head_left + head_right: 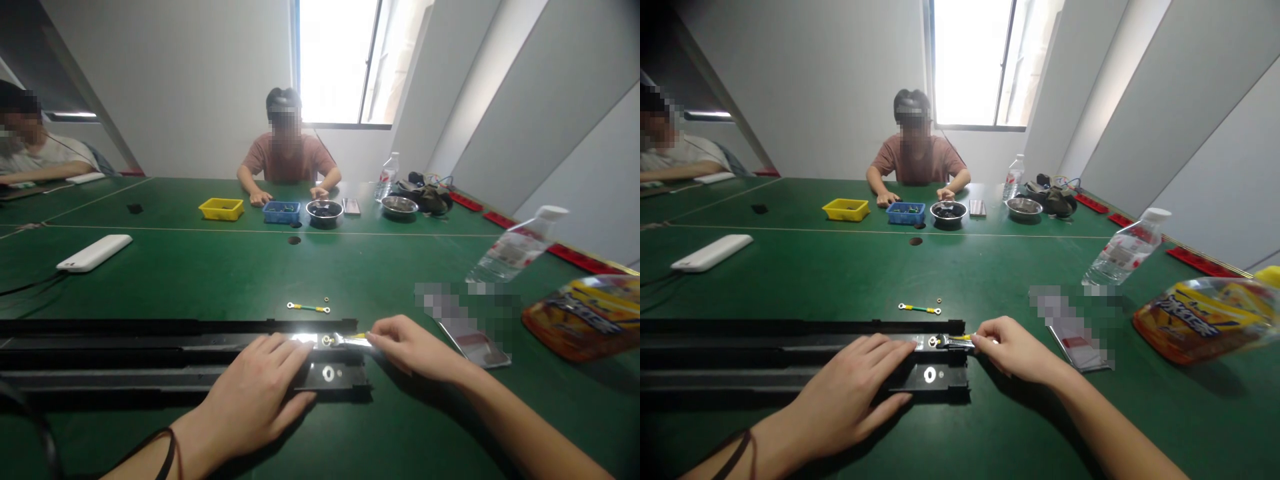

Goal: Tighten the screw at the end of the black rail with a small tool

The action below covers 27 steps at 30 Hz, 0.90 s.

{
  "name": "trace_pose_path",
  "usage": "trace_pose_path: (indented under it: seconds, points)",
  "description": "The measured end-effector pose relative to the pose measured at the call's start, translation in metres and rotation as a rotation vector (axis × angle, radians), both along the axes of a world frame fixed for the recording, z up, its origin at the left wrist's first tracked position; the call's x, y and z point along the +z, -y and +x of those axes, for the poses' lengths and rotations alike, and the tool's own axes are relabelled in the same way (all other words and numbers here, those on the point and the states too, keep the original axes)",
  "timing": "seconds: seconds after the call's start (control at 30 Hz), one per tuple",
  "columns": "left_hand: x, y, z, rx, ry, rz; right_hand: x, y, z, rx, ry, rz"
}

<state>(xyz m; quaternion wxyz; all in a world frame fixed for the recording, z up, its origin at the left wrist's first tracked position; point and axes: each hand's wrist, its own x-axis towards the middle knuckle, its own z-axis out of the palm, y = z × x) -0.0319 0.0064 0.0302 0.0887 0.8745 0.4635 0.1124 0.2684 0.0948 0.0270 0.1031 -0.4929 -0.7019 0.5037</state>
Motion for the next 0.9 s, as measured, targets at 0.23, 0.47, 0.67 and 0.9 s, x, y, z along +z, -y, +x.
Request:
trace_pose_path:
  seconds: [0.23,0.47,0.67,0.9]
  points:
    - [0.0,0.0,0.0,0.007,-0.011,0.012,-0.007,-0.008,-0.002,-0.067,-0.101,0.202]
    - [0.001,0.0,0.001,0.001,-0.015,0.027,-0.011,-0.008,-0.009,-0.067,-0.1,0.219]
    - [0.001,0.001,0.0,0.004,-0.019,0.02,-0.014,-0.007,-0.012,-0.075,-0.093,0.236]
    - [0.001,0.002,0.0,0.003,-0.016,0.023,-0.004,-0.003,-0.015,-0.003,0.018,0.234]
